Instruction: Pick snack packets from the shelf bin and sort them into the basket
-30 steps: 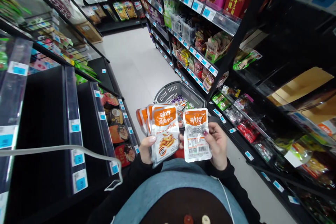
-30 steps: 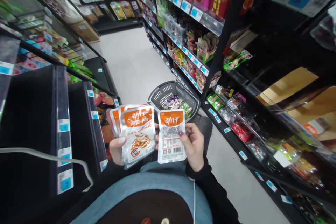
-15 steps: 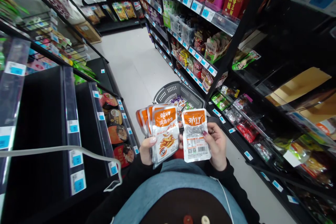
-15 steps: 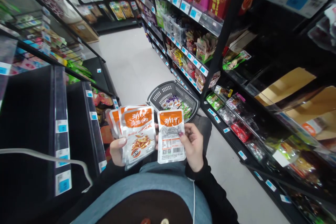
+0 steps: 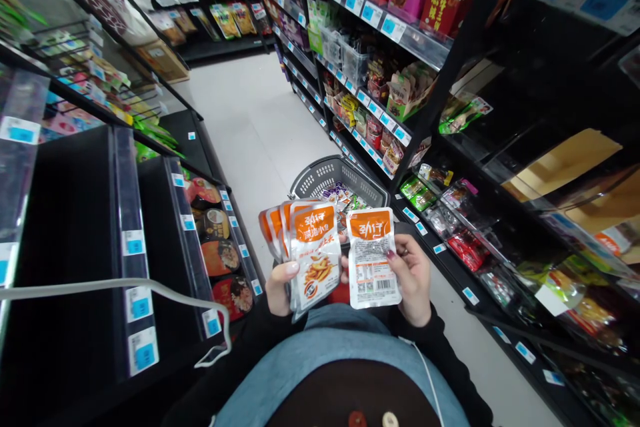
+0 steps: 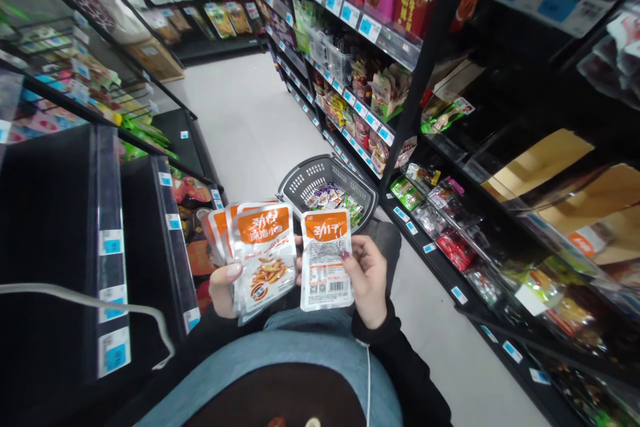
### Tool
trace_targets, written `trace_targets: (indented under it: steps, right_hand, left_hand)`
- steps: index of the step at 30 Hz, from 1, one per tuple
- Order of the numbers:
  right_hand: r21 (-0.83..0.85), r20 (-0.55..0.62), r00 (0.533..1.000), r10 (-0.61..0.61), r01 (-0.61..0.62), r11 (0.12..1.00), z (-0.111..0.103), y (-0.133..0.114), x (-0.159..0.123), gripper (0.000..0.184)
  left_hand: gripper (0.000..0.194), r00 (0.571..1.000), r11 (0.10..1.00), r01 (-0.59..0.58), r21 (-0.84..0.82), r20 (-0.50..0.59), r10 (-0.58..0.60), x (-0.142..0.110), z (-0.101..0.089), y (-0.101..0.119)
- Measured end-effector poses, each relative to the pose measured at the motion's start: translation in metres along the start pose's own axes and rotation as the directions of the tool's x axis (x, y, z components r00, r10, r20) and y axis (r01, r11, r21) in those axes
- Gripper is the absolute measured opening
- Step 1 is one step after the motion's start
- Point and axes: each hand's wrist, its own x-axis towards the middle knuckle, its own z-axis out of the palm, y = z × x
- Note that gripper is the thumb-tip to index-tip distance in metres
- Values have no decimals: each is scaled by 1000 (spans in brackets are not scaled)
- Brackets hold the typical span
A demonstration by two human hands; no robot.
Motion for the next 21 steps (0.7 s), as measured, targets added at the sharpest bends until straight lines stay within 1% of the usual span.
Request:
trace_targets:
  steps: [5,11,18,21]
  right_hand:
    - [-18,-15,1000,2,-3,1000,0,-1,0,27]
    - [-30,-15,1000,6,-7,1000,1,-3,1,27]
    - [10,-9,1000,-15,15,1000,0,0,0,23]
    - [-19,-17,999,-36,36,999,-1,1,-1,23]
  left_hand:
    - [75,1000,999,1,48,-12,0,0,-4,0]
    - [74,999,999,-16,38,-29,17,-1,-6,-2]
    - [69,993,994,-95,46,-61,98,2,-5,-5]
    - [68,991,991,-116,67,-52,119,6,-6,-8]
